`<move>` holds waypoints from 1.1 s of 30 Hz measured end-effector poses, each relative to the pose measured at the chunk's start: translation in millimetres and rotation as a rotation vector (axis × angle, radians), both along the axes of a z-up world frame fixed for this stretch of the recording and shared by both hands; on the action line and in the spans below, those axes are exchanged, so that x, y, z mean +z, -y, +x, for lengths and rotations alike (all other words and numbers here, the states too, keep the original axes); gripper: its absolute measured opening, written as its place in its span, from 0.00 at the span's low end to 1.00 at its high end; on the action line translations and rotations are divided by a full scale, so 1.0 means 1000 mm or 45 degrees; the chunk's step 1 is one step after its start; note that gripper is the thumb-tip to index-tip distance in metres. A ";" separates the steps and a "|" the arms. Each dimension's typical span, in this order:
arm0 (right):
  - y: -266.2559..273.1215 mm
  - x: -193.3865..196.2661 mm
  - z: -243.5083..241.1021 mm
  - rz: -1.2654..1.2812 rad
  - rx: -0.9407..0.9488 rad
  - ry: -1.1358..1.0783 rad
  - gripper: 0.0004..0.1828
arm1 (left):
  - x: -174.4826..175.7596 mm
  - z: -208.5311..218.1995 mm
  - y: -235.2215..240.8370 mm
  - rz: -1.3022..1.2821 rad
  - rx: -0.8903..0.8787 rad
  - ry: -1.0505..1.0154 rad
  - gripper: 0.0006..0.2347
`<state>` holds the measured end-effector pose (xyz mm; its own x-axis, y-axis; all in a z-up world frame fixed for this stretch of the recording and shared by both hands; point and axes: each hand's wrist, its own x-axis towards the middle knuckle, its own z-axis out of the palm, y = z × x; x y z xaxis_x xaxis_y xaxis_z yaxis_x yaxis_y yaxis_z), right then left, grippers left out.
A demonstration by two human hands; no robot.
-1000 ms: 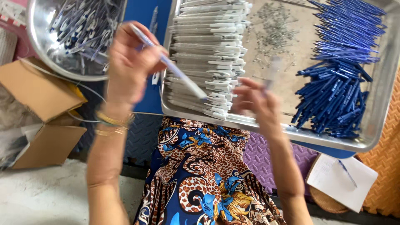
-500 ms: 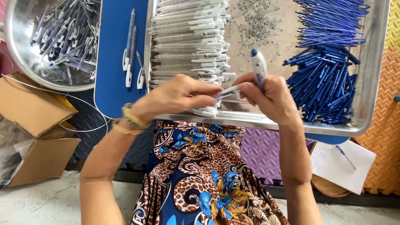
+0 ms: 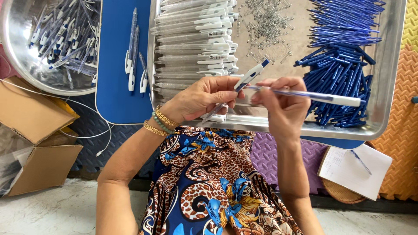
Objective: The person assembles pens by inserting blue ink cartridges into white pen barrels. They pick up a barrel and a cartridge, insert the cartridge, and place the assembled pen on a tray. The person switches between a silver tray and a red tray during the process.
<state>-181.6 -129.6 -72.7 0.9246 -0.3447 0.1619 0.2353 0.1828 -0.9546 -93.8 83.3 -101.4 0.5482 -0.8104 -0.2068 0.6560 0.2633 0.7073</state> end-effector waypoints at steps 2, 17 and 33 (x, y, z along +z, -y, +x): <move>-0.009 -0.001 -0.001 -0.149 -0.015 0.003 0.13 | -0.008 -0.001 0.002 -0.012 0.003 -0.007 0.21; -0.024 -0.015 0.000 -0.221 -0.190 0.161 0.12 | -0.017 -0.017 0.011 -0.009 0.113 -0.038 0.25; 0.006 0.011 0.009 -0.805 -0.197 0.250 0.14 | -0.020 -0.019 0.016 0.087 0.100 -0.056 0.25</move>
<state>-172.3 -136.0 -61.3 0.8052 -0.2542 0.5358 0.3941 -0.4458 -0.8037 -112.3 67.5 -121.9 0.5985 -0.7486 -0.2852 0.6662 0.2674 0.6962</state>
